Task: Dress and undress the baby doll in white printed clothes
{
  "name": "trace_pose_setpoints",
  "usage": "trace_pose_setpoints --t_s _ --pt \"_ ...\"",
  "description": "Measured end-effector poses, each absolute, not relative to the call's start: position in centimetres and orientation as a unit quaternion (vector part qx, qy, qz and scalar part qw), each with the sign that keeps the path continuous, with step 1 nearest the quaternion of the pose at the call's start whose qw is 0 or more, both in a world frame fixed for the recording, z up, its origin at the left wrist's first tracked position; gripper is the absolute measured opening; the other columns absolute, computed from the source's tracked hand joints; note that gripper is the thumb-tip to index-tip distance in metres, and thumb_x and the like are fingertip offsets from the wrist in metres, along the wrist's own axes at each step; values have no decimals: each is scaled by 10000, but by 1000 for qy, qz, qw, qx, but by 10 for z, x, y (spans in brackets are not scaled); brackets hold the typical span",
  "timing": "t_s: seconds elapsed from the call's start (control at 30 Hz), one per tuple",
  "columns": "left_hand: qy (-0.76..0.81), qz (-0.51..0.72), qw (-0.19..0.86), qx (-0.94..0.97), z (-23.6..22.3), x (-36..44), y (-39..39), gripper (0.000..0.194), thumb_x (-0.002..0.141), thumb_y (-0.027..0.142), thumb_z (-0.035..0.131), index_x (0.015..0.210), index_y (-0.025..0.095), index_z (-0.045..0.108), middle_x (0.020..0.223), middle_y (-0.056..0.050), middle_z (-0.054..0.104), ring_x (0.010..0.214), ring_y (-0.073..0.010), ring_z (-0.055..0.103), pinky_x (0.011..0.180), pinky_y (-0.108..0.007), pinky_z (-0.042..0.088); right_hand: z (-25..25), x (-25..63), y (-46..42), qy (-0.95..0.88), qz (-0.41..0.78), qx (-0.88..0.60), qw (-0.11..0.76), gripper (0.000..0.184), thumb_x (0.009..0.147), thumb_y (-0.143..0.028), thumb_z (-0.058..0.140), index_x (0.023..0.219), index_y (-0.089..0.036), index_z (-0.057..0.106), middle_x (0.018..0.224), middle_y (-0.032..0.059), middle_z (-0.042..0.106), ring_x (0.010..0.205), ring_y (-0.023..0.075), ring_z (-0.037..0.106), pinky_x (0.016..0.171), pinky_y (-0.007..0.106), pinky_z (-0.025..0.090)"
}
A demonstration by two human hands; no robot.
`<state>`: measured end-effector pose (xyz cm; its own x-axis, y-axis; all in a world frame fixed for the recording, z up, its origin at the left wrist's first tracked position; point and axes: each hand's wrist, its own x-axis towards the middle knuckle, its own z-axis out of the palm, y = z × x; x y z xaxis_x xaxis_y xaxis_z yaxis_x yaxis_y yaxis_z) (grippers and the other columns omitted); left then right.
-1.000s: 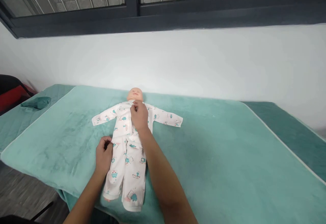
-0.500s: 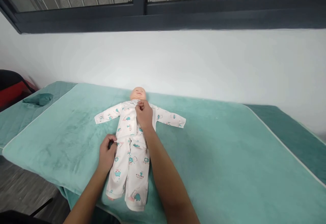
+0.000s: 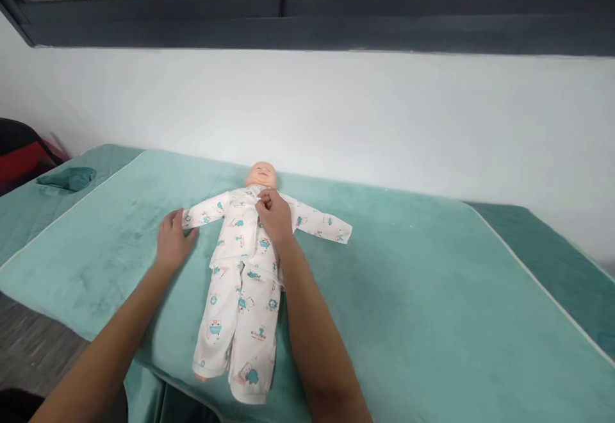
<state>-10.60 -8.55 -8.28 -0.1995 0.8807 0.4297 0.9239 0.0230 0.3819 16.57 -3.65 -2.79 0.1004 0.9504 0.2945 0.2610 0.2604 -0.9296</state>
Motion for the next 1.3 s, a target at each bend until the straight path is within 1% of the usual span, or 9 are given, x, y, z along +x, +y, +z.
trace_pose_setpoints --t_s 0.17,0.27,0.43,0.67,0.73,0.83,0.93,1.0,1.3 --pt "-696 -146 75 -699 -81 -152 -42 459 958 293 456 1383 153 558 1224 -187 603 1153 -353 535 969 -460 418 -29 166 -35 -592 327 -506 535 178 775 -281 517 918 -232 611 685 -60 517 606 132 467 627 262 379" --pt "-679 -124 110 -715 -78 -166 -34 463 952 180 391 1378 148 572 1197 -180 600 1121 -333 534 936 -437 424 -29 168 -35 -595 338 -495 535 193 785 -287 513 941 -235 615 700 -55 525 611 132 467 629 260 388" --pt "-722 -130 112 -670 -79 -169 -33 472 946 152 388 1373 182 588 1230 -183 590 1141 -355 513 901 -464 432 -25 167 -38 -596 335 -496 536 183 795 -295 509 927 -238 622 699 -49 532 624 139 472 640 266 395" --pt "-712 -285 99 -634 -74 -164 -44 555 816 10 418 1320 132 617 1294 -178 574 1226 -323 496 1047 -460 411 -25 173 -24 -517 414 -460 591 177 828 -405 555 824 -229 577 717 -32 544 631 127 478 623 262 411" --pt "-686 -364 93 -624 -65 -140 -40 506 839 34 410 1277 148 637 1278 -153 582 1243 -294 506 1070 -438 406 -30 177 -13 -467 454 -441 617 172 810 -402 573 825 -233 542 666 -52 493 567 111 417 547 247 364" --pt "-598 -473 -25 -646 -46 -81 -21 364 918 157 422 1178 173 677 1207 -118 624 1135 -238 587 972 -378 486 -38 182 -1 -426 462 -455 631 196 755 -357 632 884 -233 552 650 -72 467 545 101 394 501 232 325" --pt "-547 -530 -161 -628 -28 -17 7 285 947 260 481 1110 181 701 1091 -74 689 997 -200 639 850 -326 520 -40 183 1 -468 410 -497 605 188 767 -350 650 890 -221 592 728 -45 548 615 109 475 553 238 389" --pt "-528 -522 -207 -638 -20 14 22 241 924 235 532 1056 171 722 1026 -59 710 949 -186 649 883 -327 509 -37 182 -1 -513 372 -522 571 176 793 -369 645 871 -214 611 771 -24 600 677 123 525 623 253 432" --pt "-507 -456 -242 -690 -29 29 36 209 885 190 555 883 205 763 932 -58 689 928 -213 628 913 -379 486 -23 173 1 -612 278 -619 406 253 817 -474 639 817 -226 589 772 2 666 720 180 580 663 305 415"
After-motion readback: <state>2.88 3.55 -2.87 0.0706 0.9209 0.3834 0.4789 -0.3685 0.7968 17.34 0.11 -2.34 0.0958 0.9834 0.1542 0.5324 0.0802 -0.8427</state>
